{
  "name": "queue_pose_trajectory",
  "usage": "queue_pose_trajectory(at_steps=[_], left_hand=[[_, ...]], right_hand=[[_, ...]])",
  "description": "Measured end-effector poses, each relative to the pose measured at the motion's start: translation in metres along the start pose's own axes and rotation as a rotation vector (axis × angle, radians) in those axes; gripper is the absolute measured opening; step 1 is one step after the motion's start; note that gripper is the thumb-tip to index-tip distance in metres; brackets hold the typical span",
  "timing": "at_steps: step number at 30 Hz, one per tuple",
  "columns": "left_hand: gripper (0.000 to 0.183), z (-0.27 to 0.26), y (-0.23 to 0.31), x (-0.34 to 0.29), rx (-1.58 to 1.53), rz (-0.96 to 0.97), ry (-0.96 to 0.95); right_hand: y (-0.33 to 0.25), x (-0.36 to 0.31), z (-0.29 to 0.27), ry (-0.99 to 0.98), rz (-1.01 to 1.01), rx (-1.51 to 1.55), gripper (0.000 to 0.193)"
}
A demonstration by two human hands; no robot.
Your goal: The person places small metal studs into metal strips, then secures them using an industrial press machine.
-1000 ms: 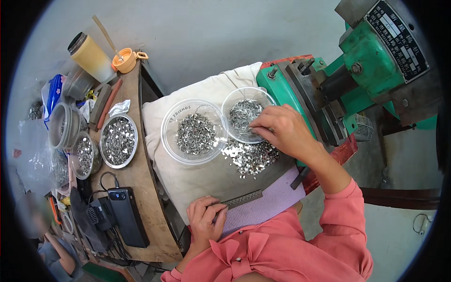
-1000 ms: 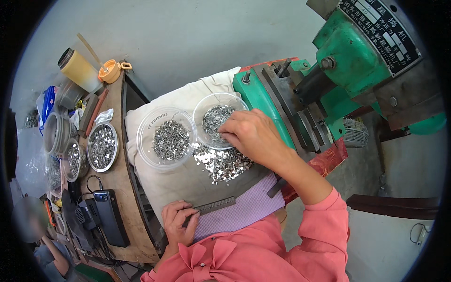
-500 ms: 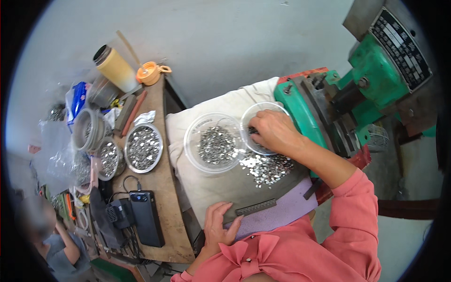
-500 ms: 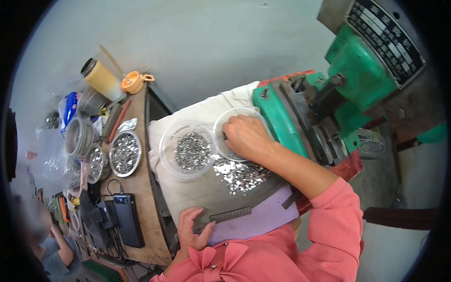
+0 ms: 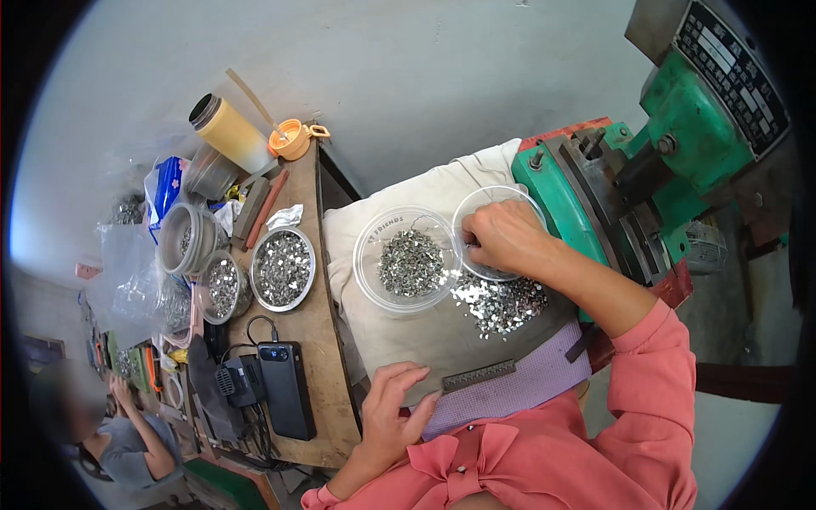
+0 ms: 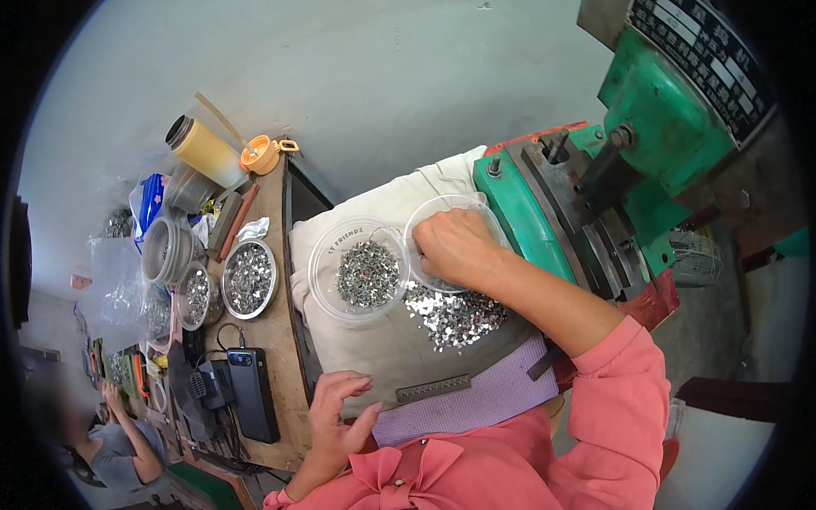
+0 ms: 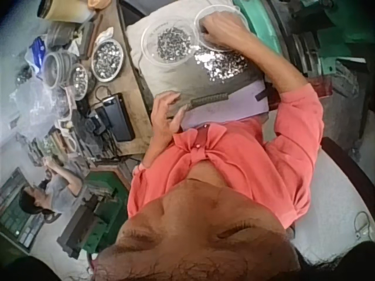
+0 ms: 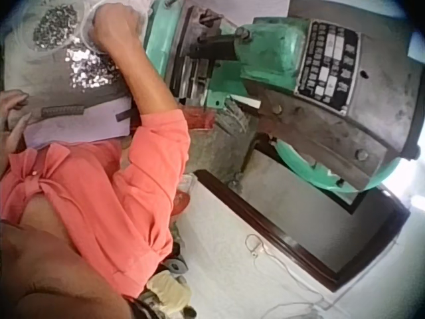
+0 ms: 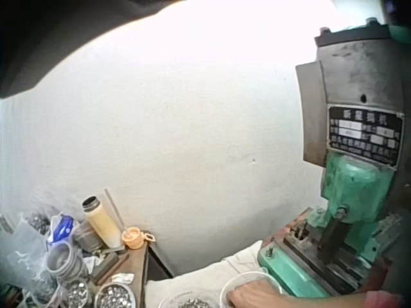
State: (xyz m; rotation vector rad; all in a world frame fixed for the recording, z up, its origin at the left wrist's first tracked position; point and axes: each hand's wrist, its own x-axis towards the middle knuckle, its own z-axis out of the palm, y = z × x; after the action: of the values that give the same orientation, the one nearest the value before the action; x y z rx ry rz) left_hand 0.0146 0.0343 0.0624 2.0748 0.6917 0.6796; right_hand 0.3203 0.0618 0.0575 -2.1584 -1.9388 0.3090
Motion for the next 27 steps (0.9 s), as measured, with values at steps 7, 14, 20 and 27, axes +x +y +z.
queue_pose_trajectory(at_steps=[7, 14, 20, 27], left_hand=[[0.029, -0.027, 0.022, 0.017, -0.071, -0.001, -0.028], [0.018, -0.049, 0.047, 0.064, -0.174, 0.073, 0.099], [0.014, -0.028, 0.058, 0.121, -0.185, 0.039, 0.097], [0.026, 0.063, 0.009, 0.148, -0.132, -0.038, -0.010]], right_hand=[[0.005, -0.003, 0.004, 0.014, 0.013, -0.012, 0.014], [0.013, -0.018, -0.003, 0.076, 0.053, 0.285, 0.014], [0.022, -0.036, -0.020, 0.116, 0.225, 0.787, 0.015], [0.018, -0.052, -0.022, 0.102, 0.376, 1.204, 0.017]])
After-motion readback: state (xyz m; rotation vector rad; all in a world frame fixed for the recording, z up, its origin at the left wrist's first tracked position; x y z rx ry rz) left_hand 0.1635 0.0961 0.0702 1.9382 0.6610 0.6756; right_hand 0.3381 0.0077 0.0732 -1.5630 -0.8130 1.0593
